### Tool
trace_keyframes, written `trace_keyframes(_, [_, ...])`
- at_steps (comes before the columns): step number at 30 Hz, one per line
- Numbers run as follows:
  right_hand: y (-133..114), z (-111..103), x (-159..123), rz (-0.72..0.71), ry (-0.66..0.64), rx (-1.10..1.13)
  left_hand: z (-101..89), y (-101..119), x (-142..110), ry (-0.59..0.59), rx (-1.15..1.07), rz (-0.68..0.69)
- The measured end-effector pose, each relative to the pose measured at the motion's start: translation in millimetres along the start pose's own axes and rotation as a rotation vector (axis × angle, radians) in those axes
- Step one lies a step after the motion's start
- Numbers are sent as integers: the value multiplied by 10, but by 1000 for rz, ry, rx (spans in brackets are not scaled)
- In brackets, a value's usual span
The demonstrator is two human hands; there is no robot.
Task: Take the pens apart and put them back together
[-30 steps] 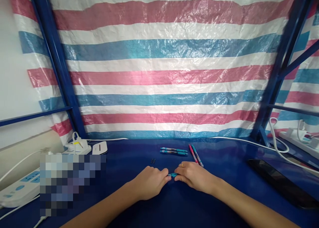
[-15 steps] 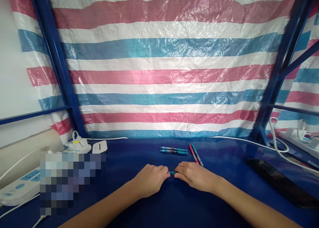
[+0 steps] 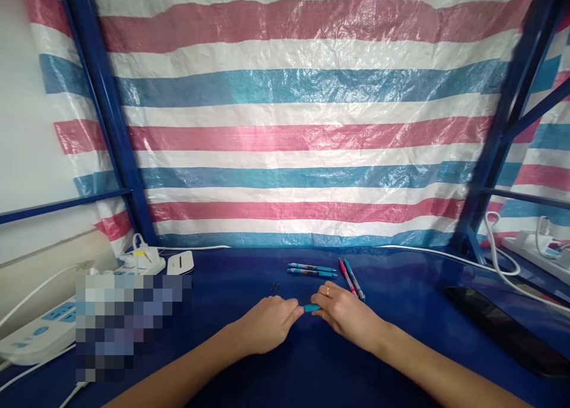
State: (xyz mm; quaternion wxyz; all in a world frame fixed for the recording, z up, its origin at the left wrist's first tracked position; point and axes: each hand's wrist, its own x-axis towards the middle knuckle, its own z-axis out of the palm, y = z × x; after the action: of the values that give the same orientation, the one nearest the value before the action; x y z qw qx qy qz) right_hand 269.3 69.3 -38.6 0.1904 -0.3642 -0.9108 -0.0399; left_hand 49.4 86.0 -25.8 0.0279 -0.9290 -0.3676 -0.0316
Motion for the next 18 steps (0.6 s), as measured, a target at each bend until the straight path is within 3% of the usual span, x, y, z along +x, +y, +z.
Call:
trace_keyframes(3, [23, -38, -13, 31, 29, 45, -1, -2, 12, 29, 49, -14])
trace_keyframes(9, [50, -70, -35, 25, -114, 110, -14, 30, 10, 1, 103, 29])
trace_keyframes(18, [18, -99, -59, 49, -99, 184, 3, 39, 8, -3, 143, 24])
